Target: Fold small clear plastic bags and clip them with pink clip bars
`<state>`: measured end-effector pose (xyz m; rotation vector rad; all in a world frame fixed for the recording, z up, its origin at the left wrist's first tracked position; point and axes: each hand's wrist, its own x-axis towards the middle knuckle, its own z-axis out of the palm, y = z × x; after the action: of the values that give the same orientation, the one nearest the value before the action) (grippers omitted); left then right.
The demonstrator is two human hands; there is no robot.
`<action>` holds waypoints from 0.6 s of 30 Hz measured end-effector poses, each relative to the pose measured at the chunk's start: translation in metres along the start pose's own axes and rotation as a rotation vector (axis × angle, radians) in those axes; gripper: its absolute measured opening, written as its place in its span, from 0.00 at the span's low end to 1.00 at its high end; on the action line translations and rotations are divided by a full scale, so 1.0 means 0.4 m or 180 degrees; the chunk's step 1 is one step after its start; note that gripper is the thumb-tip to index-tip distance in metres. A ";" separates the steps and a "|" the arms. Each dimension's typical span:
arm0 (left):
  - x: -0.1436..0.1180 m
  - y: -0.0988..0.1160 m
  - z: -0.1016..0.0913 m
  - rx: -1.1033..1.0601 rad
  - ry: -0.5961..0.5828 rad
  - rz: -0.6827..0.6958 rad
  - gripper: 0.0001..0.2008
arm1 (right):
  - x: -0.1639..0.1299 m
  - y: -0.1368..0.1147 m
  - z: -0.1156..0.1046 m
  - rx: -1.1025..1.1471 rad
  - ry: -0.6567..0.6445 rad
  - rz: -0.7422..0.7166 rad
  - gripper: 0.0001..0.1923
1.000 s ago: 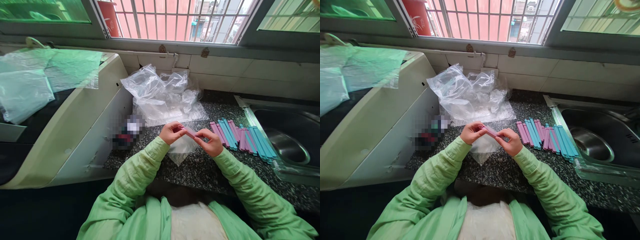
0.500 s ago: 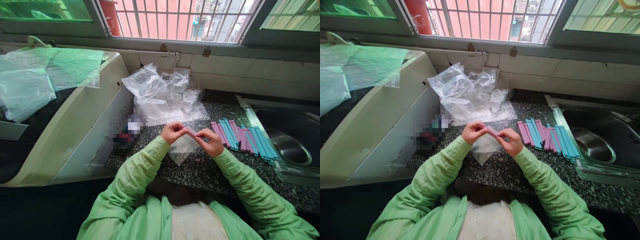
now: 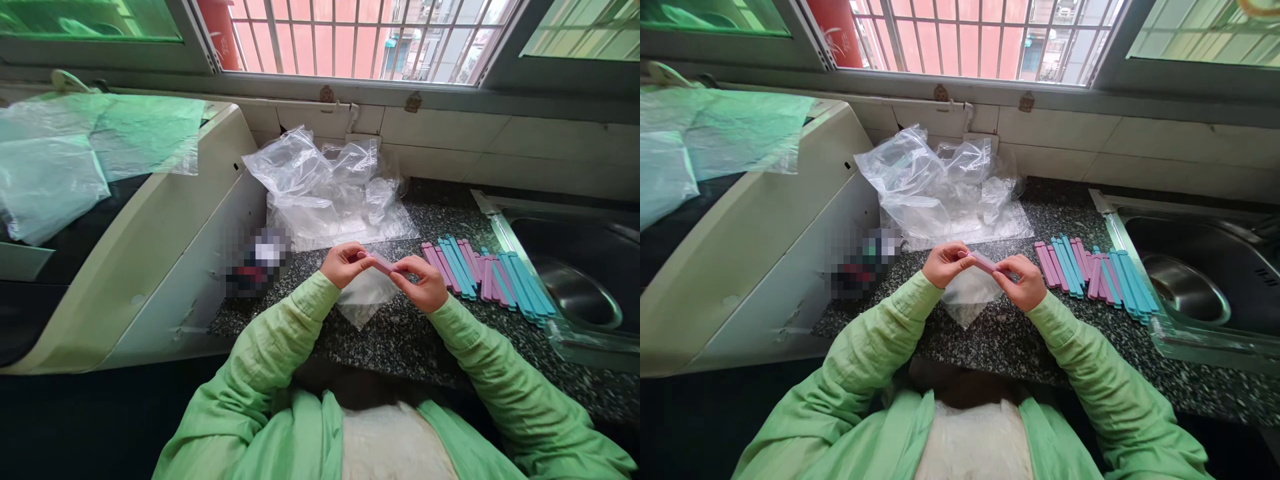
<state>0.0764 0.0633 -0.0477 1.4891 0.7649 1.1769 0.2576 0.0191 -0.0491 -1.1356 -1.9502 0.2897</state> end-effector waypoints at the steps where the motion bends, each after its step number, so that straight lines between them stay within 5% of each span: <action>1: 0.000 -0.001 0.000 0.0008 0.0007 -0.0015 0.22 | 0.000 0.000 0.000 0.0006 -0.0002 0.0009 0.04; 18: 0.002 -0.010 -0.004 0.0085 -0.0514 -0.0402 0.24 | 0.006 0.008 -0.050 0.0164 0.0302 0.0485 0.07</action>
<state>0.0757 0.0656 -0.0512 1.5147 0.7552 0.9433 0.2741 0.0190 -0.0371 -1.2441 -1.7673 0.3587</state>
